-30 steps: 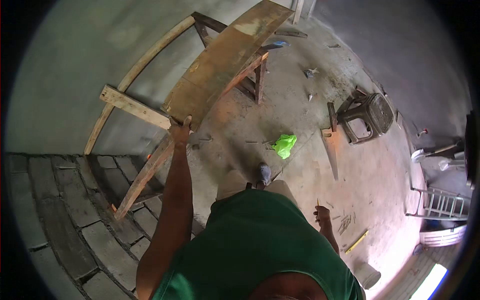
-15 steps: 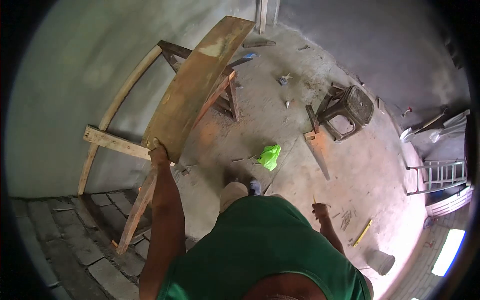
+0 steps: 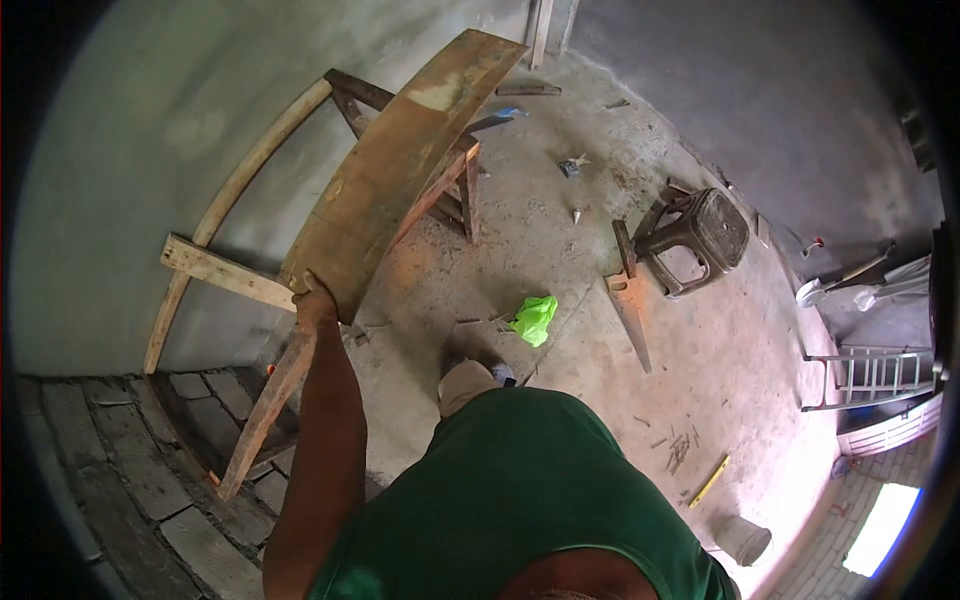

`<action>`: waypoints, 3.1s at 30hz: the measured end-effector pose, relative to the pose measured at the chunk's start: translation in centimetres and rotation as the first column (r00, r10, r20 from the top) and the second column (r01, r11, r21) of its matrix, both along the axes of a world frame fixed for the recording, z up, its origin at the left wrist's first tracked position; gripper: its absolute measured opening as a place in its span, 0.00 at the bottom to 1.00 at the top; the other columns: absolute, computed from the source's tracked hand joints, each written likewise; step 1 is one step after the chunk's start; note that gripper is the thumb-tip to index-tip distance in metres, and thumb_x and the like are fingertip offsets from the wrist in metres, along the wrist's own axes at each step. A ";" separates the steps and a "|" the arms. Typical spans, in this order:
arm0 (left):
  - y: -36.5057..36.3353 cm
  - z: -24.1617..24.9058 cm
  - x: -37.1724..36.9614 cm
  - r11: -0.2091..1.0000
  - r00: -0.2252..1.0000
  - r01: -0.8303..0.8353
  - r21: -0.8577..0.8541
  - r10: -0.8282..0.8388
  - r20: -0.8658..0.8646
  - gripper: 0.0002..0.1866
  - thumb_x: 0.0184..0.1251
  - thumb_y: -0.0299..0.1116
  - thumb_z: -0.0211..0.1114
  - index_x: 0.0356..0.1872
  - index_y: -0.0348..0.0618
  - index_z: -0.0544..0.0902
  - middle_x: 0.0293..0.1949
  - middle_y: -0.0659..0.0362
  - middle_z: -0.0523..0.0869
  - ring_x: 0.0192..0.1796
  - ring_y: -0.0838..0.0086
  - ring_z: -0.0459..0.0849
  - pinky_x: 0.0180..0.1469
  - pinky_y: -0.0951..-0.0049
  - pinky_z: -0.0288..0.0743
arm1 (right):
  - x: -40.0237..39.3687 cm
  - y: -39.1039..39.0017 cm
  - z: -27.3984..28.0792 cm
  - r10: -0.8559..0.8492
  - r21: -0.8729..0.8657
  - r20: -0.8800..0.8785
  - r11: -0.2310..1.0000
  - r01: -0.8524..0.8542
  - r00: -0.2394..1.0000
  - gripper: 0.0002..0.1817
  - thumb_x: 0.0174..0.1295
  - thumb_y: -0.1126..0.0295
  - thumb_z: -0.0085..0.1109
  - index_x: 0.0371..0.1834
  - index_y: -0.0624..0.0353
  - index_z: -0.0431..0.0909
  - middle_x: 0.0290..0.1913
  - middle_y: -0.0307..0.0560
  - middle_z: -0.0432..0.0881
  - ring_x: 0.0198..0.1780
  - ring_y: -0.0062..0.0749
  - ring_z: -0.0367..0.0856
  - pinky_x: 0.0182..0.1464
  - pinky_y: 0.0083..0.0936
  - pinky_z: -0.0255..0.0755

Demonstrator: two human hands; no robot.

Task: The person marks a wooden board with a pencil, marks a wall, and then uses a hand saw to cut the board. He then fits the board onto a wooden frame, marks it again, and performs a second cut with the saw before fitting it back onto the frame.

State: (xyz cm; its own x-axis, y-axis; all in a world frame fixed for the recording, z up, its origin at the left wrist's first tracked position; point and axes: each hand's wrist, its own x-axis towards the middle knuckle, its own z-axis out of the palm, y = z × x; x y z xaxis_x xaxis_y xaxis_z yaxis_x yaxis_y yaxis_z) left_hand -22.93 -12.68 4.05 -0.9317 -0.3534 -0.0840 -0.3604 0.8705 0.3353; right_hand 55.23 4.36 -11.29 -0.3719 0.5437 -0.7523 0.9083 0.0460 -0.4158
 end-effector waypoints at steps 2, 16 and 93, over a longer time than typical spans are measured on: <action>-0.4 -1.9 -0.9 0.999 1.000 -0.002 0.049 0.003 -0.018 0.47 0.66 0.75 0.40 0.57 0.32 0.73 0.54 0.38 0.83 0.57 0.45 0.82 0.64 0.47 0.65 | -1.1 0.4 -0.2 -0.121 -0.027 0.011 0.992 0.121 0.993 0.11 0.63 0.60 0.53 0.32 0.53 0.81 0.29 0.49 0.84 0.31 0.47 0.84 0.30 0.44 0.78; 0.2 0.8 0.1 0.999 0.999 -0.036 0.034 0.036 0.010 0.45 0.68 0.73 0.39 0.57 0.36 0.75 0.55 0.41 0.84 0.59 0.48 0.81 0.70 0.42 0.51 | -8.0 4.9 -0.1 -0.269 -0.055 -0.028 0.962 0.267 0.963 0.12 0.63 0.61 0.53 0.31 0.54 0.81 0.29 0.51 0.83 0.30 0.47 0.84 0.30 0.44 0.78; -24.0 -6.4 -7.3 0.499 0.695 0.710 -0.497 -0.613 0.377 0.27 0.79 0.50 0.48 0.73 0.49 0.66 0.69 0.54 0.72 0.58 0.62 0.82 0.53 0.56 0.76 | -21.7 23.7 0.8 -0.288 -0.131 0.263 0.935 0.330 0.921 0.21 0.64 0.44 0.57 0.32 0.52 0.80 0.17 0.35 0.70 0.14 0.28 0.66 0.20 0.37 0.71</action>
